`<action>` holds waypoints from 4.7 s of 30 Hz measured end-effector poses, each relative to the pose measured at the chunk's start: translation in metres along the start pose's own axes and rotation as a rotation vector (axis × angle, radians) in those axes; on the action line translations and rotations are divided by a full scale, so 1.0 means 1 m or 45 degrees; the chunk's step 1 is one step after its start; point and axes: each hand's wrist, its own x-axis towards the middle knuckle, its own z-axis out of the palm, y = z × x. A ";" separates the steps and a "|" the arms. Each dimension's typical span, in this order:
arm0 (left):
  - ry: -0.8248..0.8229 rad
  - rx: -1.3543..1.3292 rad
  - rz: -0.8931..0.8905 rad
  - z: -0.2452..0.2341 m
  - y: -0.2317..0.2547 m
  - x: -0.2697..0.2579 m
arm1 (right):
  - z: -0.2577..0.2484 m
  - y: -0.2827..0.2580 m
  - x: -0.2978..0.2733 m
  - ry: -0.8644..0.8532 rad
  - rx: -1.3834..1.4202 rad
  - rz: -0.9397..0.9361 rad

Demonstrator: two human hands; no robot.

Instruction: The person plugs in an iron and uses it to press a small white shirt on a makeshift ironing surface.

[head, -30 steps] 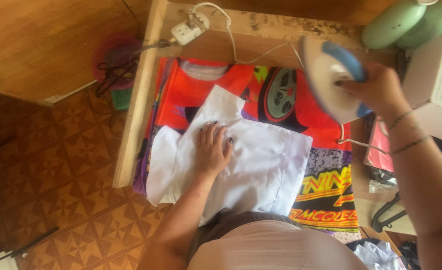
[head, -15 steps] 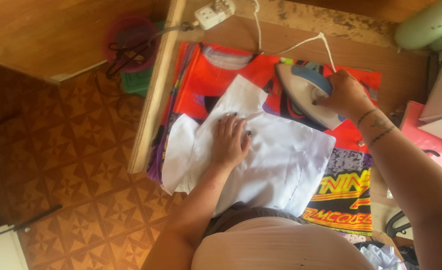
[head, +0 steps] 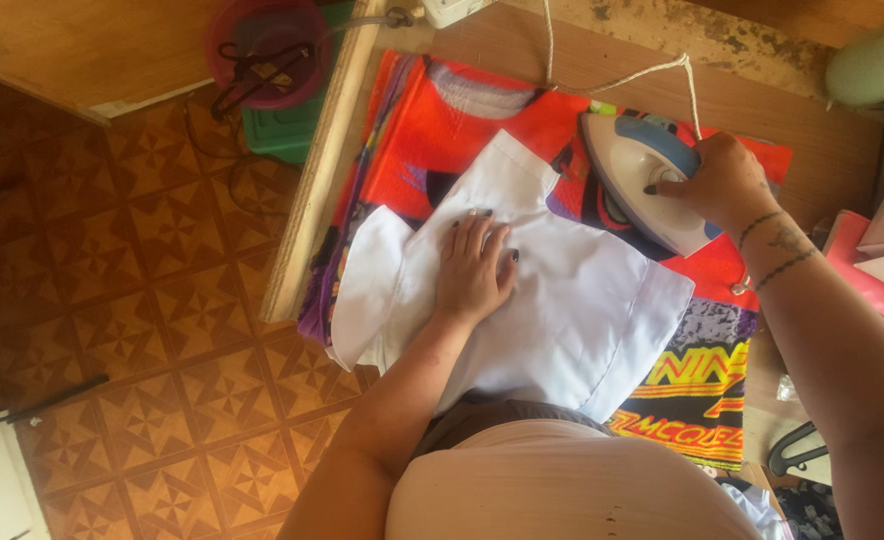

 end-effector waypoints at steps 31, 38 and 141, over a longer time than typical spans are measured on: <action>-0.292 -0.030 0.138 0.010 0.059 -0.057 | 0.044 -0.148 -0.031 0.016 -0.234 -0.573; -0.492 -0.147 0.465 -0.016 0.060 -0.071 | 0.049 -0.213 0.025 0.080 -0.221 -0.576; 0.171 0.246 -0.272 -0.041 -0.040 -0.027 | 0.053 -0.120 -0.101 -0.055 -0.402 -0.469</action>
